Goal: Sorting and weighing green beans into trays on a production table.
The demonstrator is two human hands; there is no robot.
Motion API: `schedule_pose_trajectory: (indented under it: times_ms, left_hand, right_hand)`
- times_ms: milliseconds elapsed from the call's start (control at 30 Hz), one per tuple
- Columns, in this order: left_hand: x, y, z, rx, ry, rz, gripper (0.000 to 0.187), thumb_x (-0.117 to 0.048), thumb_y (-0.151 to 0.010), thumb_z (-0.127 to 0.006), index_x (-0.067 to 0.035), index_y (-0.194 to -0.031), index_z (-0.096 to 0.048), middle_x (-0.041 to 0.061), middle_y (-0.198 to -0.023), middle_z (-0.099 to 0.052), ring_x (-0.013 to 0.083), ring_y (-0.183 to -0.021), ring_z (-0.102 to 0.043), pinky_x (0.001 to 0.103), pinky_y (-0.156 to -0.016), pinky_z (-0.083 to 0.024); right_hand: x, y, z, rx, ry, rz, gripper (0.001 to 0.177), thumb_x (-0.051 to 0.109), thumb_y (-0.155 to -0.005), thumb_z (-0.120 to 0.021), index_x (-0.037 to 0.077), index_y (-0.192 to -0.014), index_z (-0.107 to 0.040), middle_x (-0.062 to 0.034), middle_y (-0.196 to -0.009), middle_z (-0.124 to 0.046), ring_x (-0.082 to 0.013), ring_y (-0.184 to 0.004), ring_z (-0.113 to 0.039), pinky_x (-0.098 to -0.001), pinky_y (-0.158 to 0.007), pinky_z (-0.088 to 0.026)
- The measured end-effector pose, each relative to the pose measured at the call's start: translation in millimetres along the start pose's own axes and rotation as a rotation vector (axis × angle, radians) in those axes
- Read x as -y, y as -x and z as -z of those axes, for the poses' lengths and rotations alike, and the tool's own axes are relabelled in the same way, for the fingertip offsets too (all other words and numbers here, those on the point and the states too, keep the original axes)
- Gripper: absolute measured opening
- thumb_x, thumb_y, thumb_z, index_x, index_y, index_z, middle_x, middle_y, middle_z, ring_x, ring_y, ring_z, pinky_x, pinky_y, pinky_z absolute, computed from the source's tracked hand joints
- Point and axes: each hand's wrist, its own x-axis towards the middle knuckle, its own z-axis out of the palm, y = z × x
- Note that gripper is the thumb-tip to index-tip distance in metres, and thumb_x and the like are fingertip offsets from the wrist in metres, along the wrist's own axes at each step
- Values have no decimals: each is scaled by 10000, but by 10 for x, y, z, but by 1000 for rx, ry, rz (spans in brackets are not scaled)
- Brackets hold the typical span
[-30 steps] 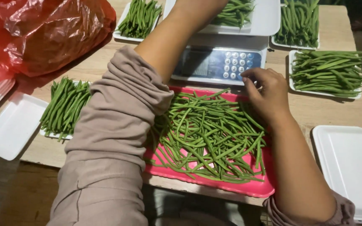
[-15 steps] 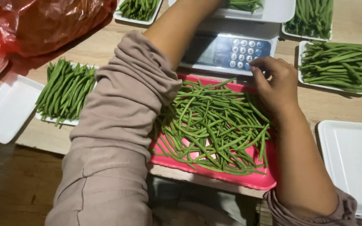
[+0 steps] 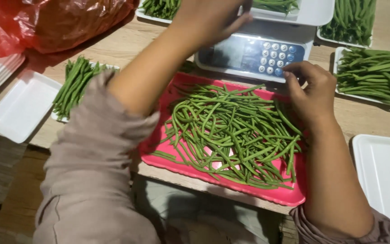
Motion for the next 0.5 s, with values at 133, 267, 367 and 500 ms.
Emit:
schedule_pose_trajectory:
  times_ms: [133, 267, 367, 500]
  left_hand:
    - [-230, 598, 427, 69, 240, 112, 222, -382, -1052, -611, -173, -980, -618, -4, -924, -719, 289, -801, -690, 452, -561, -478]
    - [-360, 1005, 410, -23, 562, 336, 222, -369, -1027, -603, -165, -974, -674, -16, -908, -709, 155, -745, -641, 314, -631, -474]
    - [-439, 1124, 329, 21, 734, 476, 263, -407, -996, -594, -167, -978, -700, -12, -932, -731, 109, -722, -614, 272, -629, -484]
    - [-555, 1174, 342, 117, 763, 476, 268, -400, -990, -590, -169, -1009, -723, -11, -975, -766, 96, -667, -619, 261, -588, -478]
  right_hand:
    - [-25, 9, -20, -3, 17, -9, 101, 0, -1035, -701, 36, -1094, -773, -91, -1000, -757, -202, -802, -635, -353, -762, -501]
    - [-52, 48, -32, 16, 45, -35, 113, 25, -1041, -696, 41, -1111, -784, -90, -1000, -746, -216, -817, -621, -365, -816, -491]
    - [127, 16, 38, 46, 32, -110, 107, 38, -1056, -686, 39, -1108, -779, -81, -1007, -747, -207, -906, -649, -363, -860, -493]
    - [526, -48, 136, 276, -93, -415, 140, 127, -993, -643, 83, -1049, -765, -44, -1047, -743, -161, -1061, -648, -320, -935, -459]
